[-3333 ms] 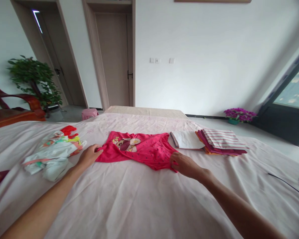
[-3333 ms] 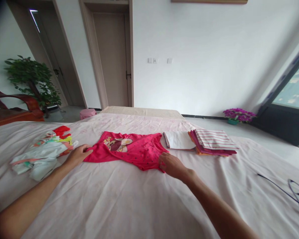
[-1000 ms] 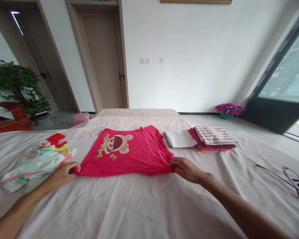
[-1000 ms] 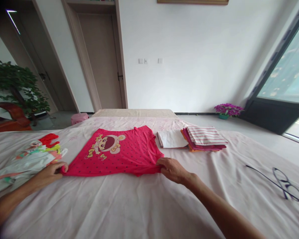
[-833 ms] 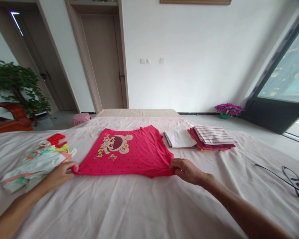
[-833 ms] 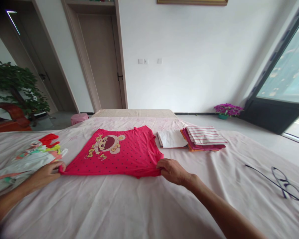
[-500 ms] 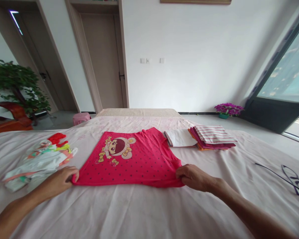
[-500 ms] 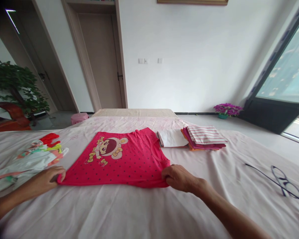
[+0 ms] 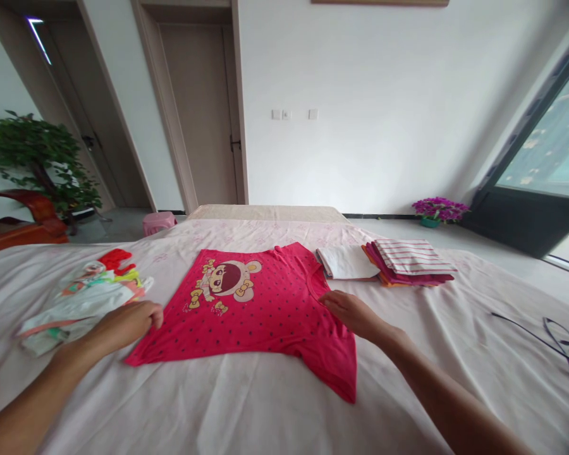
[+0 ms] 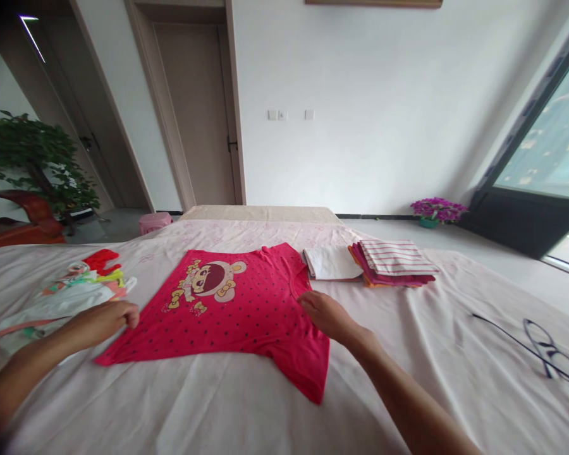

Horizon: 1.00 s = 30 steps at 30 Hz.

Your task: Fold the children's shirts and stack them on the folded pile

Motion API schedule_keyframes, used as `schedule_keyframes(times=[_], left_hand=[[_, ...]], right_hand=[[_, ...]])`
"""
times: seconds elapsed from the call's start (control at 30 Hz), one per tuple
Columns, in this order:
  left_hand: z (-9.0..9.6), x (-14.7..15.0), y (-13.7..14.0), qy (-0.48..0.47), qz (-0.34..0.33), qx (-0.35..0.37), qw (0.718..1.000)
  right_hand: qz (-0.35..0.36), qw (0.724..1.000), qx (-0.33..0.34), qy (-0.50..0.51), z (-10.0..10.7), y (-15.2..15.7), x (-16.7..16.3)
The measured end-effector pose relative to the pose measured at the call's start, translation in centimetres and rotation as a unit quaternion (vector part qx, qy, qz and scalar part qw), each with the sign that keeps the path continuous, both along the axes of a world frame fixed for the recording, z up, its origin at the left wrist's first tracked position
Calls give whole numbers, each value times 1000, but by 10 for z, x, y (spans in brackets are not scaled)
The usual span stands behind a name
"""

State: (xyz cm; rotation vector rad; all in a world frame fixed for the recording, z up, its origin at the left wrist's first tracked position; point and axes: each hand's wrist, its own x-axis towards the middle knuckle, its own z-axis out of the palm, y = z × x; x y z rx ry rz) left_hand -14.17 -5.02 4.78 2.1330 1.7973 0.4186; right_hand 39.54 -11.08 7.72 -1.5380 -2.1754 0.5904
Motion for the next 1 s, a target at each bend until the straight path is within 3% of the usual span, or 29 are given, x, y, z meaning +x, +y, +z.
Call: schedule_keyframes(times=[0.07,0.13,0.33,0.53,0.8,1.0], left_hand=[[-2,21,17,36,-21,25,999],[-9,44,31,47,-22,61,997],[-51,91,51,63,-36,151,986],[-75,87,46,121,-21,208,970],[-76,78,33,151,3,182,972],[-75,76,27,160,0,188,969]], right_hand=[[-31,996,80,-27,-18,5,-9],[-32,990,119,-64,-34,4,-13],[13,980,113,-162,-56,-7,2],[17,977,100,-190,-53,-5,4],[5,974,83,-210,-49,-10,-1],[-19,977,111,-181,-41,-14,-8]])
